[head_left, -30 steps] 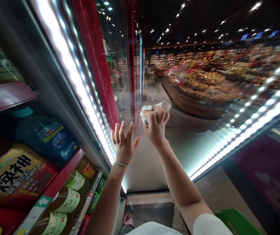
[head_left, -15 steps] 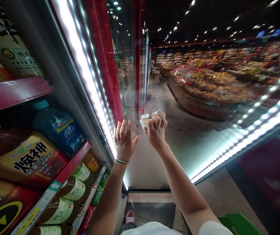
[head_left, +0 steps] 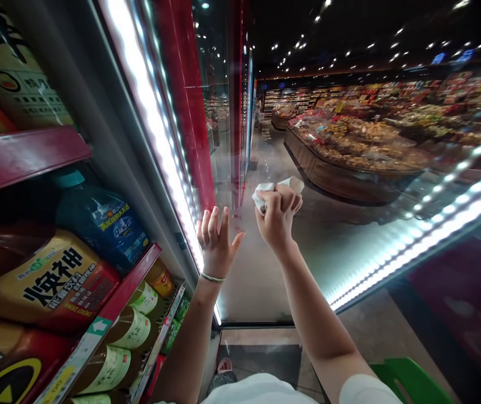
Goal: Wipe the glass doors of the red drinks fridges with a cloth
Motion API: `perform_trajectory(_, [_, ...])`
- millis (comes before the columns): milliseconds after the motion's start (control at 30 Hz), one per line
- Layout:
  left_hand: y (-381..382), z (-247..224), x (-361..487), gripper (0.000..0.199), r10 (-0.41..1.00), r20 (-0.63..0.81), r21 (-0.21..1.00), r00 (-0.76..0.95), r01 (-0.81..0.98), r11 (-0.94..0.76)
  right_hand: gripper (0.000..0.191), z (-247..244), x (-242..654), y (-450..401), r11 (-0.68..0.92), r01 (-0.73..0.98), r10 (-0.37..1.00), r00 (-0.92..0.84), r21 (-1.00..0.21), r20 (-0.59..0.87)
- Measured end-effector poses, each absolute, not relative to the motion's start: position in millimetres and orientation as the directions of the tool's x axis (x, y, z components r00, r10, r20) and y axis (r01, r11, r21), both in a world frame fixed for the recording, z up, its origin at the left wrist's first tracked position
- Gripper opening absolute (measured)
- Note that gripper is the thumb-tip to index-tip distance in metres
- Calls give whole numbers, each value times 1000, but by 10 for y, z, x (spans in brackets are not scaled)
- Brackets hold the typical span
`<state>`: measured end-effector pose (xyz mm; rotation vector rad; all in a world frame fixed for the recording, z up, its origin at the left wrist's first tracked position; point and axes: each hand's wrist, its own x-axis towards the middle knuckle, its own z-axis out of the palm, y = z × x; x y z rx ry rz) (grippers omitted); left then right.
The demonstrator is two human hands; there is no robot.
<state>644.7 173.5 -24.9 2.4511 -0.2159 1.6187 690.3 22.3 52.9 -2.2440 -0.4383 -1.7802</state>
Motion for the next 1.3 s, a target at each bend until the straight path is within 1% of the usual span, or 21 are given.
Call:
perform_trajectory(67, [1727,-252,6446,87,-7,917,91,398,-227,-970,15,594,6913,279,-918,396,66,215,-25,974])
perform_trajectory(167, [1733,-249,6441,86,-8,922,87,388,-228,-970,15,597,6886,344,-889,448,194,176,97,965])
perform_trajectory(233, [1752,-247,6437,88,-14,927,78,374,-228,-970,13,552,6864,349,-880,451,238,153,146,959])
perform_trajectory(267, [1763,-246,6434,90,-17,929,72,370,-226,-971,13,537,6860,350,-887,441,226,155,137,962])
perform_trajectory(367, [1789,-249,6421,92,-19,926,68,377,-215,-974,15,568,6873,401,-912,407,133,192,44,972])
perform_trajectory(433, [1799,-256,6408,92,-16,922,71,386,-211,-975,18,610,6881,468,-908,417,132,189,42,973])
perform_trajectory(533, [1813,-269,6390,92,-6,922,75,387,-195,-978,16,595,6864,519,-866,470,261,134,170,956])
perform_trajectory(567, [1818,-273,6385,93,-5,922,75,387,-194,-978,15,572,6856,514,-857,477,287,129,194,949])
perform_trajectory(600, [1823,-275,6379,94,-5,921,77,389,-196,-978,15,550,6851,503,-861,471,285,138,190,949])
perform_trajectory(633, [1826,-275,6373,96,-5,920,81,392,-202,-976,15,536,6849,494,-878,453,253,162,156,954])
perform_trajectory(733, [1825,-274,6353,98,14,913,114,408,-222,-968,19,563,6863,518,-926,376,114,243,15,963])
perform_trajectory(767, [1822,-276,6346,99,25,911,130,411,-229,-965,21,585,6868,543,-928,372,108,250,7,962])
perform_trajectory(833, [1819,-291,6330,98,41,907,159,418,-252,-955,23,613,6868,590,-910,408,182,234,73,955])
perform_trajectory(900, [1828,-316,6312,94,48,905,183,423,-285,-941,24,601,6858,609,-874,459,277,205,158,939])
perform_trajectory(933, [1838,-328,6302,90,52,903,196,426,-301,-933,23,583,6852,609,-863,475,298,200,173,934])
perform_trajectory(1000, [1873,-334,6276,82,73,903,226,424,-325,-918,21,548,6848,607,-871,473,260,215,133,941])
perform_trajectory(1067, [1927,-297,6245,73,96,910,248,404,-342,-906,19,532,6853,632,-896,441,178,237,57,955])
perform_trajectory(1133, [1999,-209,6211,65,110,925,244,363,-348,-905,19,529,6857,682,-905,424,153,230,42,961])
perform_trajectory(1167, [2040,-151,6195,61,114,934,234,337,-341,-910,20,525,6855,706,-899,432,180,216,71,960])
perform_trajectory(1267, [2157,26,6159,50,145,949,221,281,-263,-939,24,502,6839,738,-848,492,325,188,198,927])
perform_trajectory(1300, [2188,71,6154,47,154,949,222,276,-234,-947,25,499,6836,740,-838,507,343,196,204,919])
